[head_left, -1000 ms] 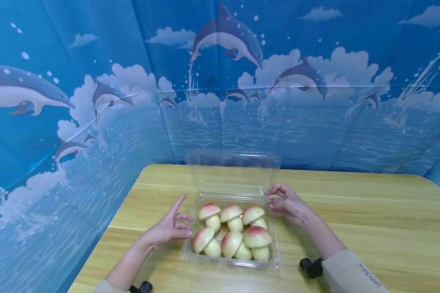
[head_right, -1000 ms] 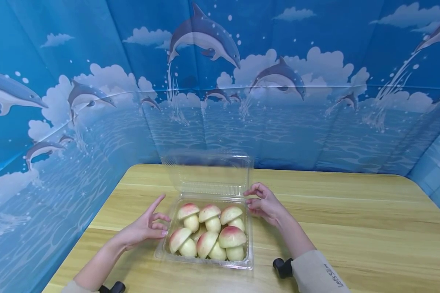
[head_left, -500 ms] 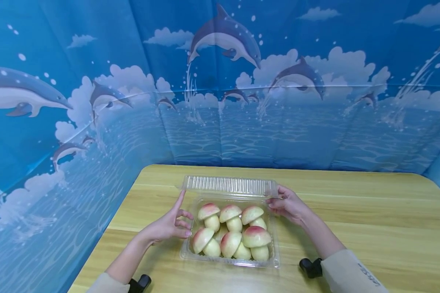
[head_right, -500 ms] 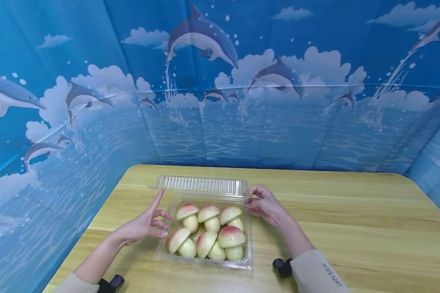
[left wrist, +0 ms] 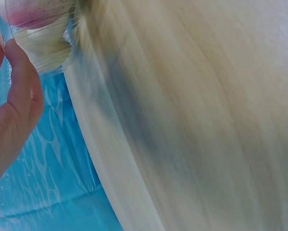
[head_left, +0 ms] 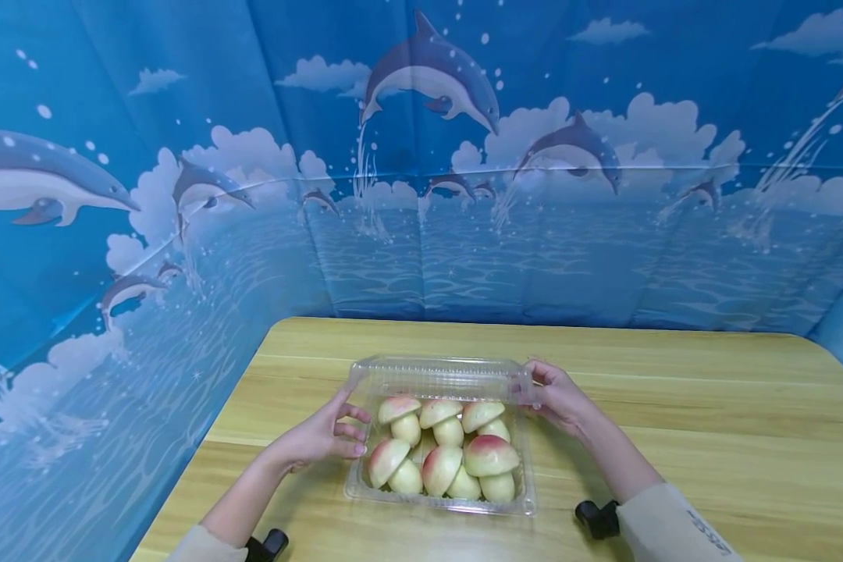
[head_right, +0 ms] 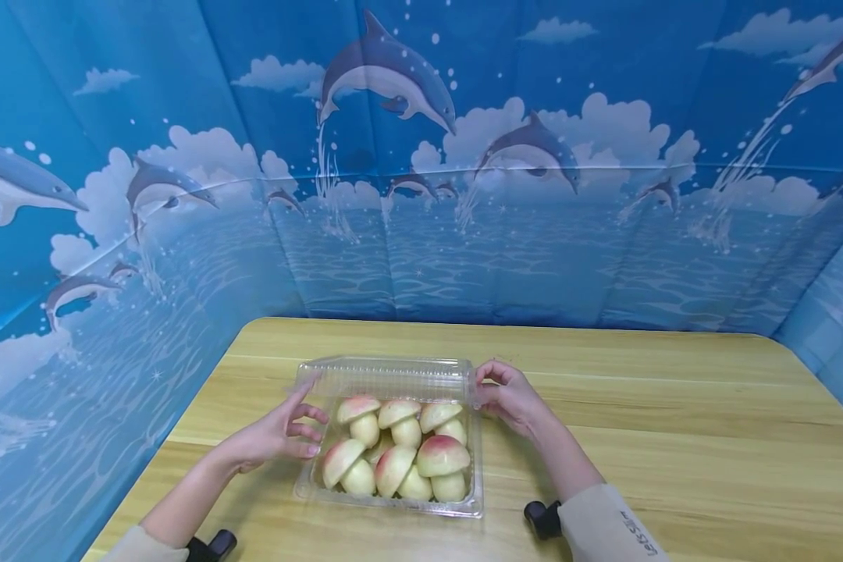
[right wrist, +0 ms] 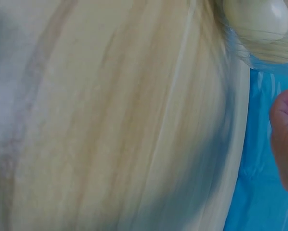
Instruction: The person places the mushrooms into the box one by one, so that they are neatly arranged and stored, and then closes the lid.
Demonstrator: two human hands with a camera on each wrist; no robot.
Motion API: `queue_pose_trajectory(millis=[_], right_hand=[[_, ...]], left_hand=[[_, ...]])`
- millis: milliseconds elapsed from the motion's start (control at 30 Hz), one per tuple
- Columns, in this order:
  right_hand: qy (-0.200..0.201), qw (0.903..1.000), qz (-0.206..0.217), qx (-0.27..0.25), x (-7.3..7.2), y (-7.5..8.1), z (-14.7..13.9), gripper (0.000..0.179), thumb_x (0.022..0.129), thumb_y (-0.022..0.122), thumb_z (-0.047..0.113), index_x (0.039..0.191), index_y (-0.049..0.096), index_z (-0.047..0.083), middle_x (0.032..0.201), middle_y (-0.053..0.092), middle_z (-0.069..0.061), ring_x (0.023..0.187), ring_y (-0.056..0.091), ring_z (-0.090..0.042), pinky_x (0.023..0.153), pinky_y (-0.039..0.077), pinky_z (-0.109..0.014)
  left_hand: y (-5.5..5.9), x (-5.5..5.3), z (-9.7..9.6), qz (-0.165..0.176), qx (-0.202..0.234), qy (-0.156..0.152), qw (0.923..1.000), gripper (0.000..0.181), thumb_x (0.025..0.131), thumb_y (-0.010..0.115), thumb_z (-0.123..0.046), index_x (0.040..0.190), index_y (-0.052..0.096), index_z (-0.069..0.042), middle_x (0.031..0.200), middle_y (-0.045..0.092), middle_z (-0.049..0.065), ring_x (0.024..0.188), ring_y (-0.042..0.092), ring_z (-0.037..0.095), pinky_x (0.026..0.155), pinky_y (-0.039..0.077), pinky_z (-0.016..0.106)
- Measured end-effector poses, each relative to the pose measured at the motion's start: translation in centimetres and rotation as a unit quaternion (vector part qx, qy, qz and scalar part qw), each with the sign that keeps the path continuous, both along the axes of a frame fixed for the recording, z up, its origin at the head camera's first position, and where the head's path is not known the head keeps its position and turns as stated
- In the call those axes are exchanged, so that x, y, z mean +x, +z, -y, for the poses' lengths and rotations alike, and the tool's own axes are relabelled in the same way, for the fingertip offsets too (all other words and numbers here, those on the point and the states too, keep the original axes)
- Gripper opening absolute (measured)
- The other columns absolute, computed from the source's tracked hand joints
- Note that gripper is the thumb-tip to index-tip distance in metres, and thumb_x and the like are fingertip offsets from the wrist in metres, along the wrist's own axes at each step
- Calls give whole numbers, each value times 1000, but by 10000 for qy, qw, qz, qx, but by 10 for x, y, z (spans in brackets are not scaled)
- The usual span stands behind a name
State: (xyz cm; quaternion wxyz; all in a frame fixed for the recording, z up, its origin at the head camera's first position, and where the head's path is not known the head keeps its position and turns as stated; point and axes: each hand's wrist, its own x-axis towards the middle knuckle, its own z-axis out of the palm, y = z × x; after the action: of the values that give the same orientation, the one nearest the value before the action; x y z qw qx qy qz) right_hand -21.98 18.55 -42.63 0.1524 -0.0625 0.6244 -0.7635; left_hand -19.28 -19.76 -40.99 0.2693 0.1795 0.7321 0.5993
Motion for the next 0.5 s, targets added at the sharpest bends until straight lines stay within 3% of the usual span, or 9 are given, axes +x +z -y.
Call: queue_pose_trajectory(millis=[167, 333, 500], right_hand=[[-83, 9999, -53, -111, 3, 1, 1, 34, 83, 52, -12, 73, 58, 20, 88, 53, 0, 76, 55, -12, 66, 49, -23], [-349, 9993, 11, 113, 6, 2, 1, 36, 81, 51, -14, 74, 62, 20, 82, 52, 1, 69, 52, -10, 60, 46, -20], [-285, 9992, 287, 39, 11, 5, -5, 36, 81, 46, -9, 80, 65, 22, 87, 56, 4, 77, 52, -11, 68, 48, -28]], left_hand=[[0, 1, 0, 30, 32, 52, 10000, 103, 80, 64, 10, 150, -4, -23, 121, 37, 25, 94, 54, 23, 75, 53, 30], [-1, 1, 0, 19, 50, 65, 10000, 103, 80, 65, 10, 150, -4, -22, 120, 37, 25, 93, 54, 23, 75, 53, 29], [-2, 1, 0, 91, 113, 143, 9998, 105, 80, 64, 10, 150, -7, -19, 123, 36, 27, 92, 55, 22, 77, 53, 31]])
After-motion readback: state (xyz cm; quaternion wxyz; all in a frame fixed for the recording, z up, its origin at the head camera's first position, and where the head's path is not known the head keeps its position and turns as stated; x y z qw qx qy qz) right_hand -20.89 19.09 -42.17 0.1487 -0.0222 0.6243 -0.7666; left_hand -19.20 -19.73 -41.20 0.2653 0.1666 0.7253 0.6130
